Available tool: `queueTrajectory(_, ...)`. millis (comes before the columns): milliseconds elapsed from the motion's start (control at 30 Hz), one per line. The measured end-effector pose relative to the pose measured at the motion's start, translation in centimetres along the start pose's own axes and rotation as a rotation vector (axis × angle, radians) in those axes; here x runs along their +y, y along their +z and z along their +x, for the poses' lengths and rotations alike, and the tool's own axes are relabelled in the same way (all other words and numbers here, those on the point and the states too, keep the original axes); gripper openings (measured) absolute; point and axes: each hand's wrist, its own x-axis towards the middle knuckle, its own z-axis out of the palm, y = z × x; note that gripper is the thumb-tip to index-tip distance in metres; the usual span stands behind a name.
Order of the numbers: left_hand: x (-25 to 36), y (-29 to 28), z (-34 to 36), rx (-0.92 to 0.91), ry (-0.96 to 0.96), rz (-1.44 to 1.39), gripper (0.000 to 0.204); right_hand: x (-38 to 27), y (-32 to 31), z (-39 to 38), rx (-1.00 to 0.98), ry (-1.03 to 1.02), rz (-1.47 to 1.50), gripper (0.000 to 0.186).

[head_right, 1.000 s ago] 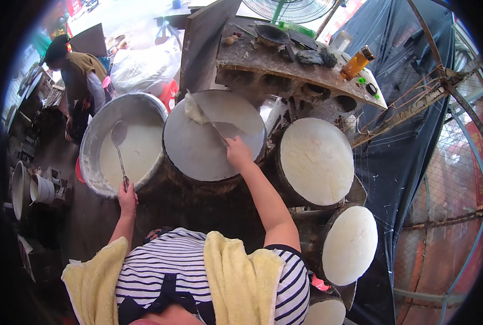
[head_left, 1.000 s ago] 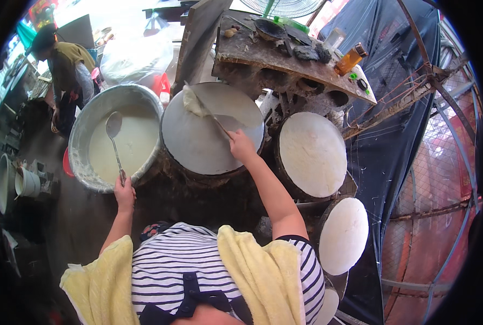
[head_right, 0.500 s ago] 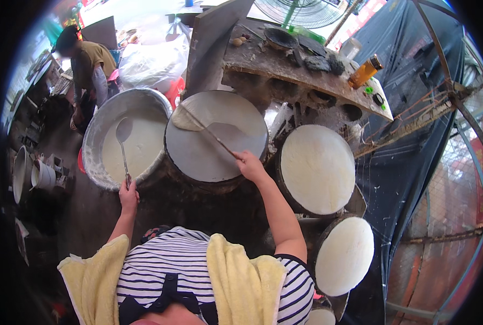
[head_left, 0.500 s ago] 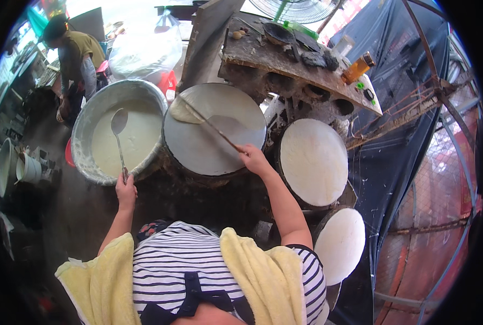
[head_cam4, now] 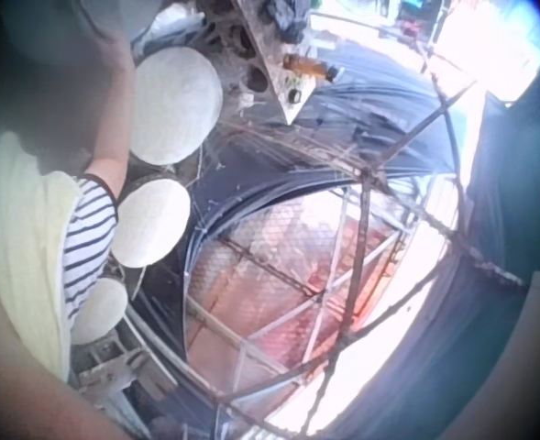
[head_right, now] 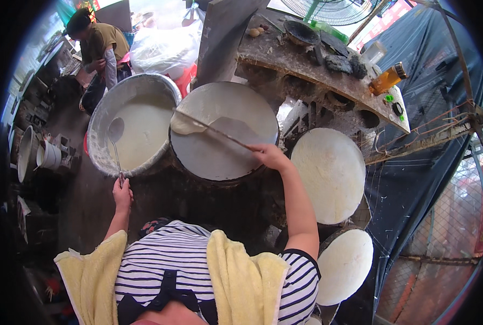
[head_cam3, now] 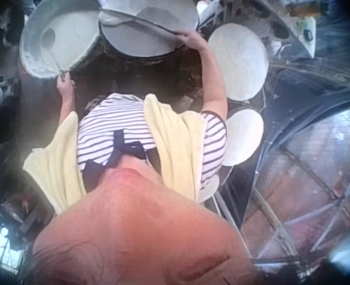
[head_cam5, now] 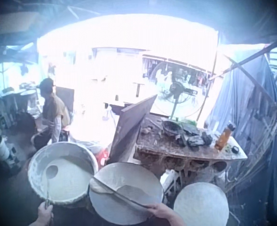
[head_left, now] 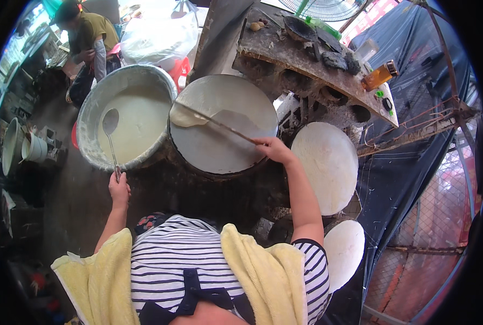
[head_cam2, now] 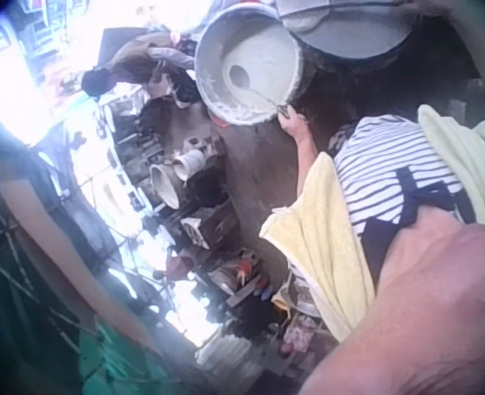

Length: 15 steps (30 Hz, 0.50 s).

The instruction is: The person ladles batter onto multiple hot griddles, spreads it into thin circles, and flips the crepes as they cook. Finished crepes are removed and stacked on a tray while new batter is continuously applied to the griddles.

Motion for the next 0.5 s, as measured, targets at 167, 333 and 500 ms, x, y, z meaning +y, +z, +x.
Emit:
queueTrajectory(167,0.2,0.4,-1.2,-0.001,0.007,-0.003,0.026,0.0,-1.7,7.5,-0.028,0.002,-0.071,0.041)
queueTrajectory(333,-0.3,-1.4,-3.0,0.077,-0.035,-0.020,0.028,-2.7,-4.2,7.8,-0.280,0.075,-0.196,0.043)
queueTrajectory(500,-1.8,-3.2,-1.8,0.048,-0.050,0.019,0.026,-0.5,-5.9,1.4,-0.212,0.191,-0.180,0.044)
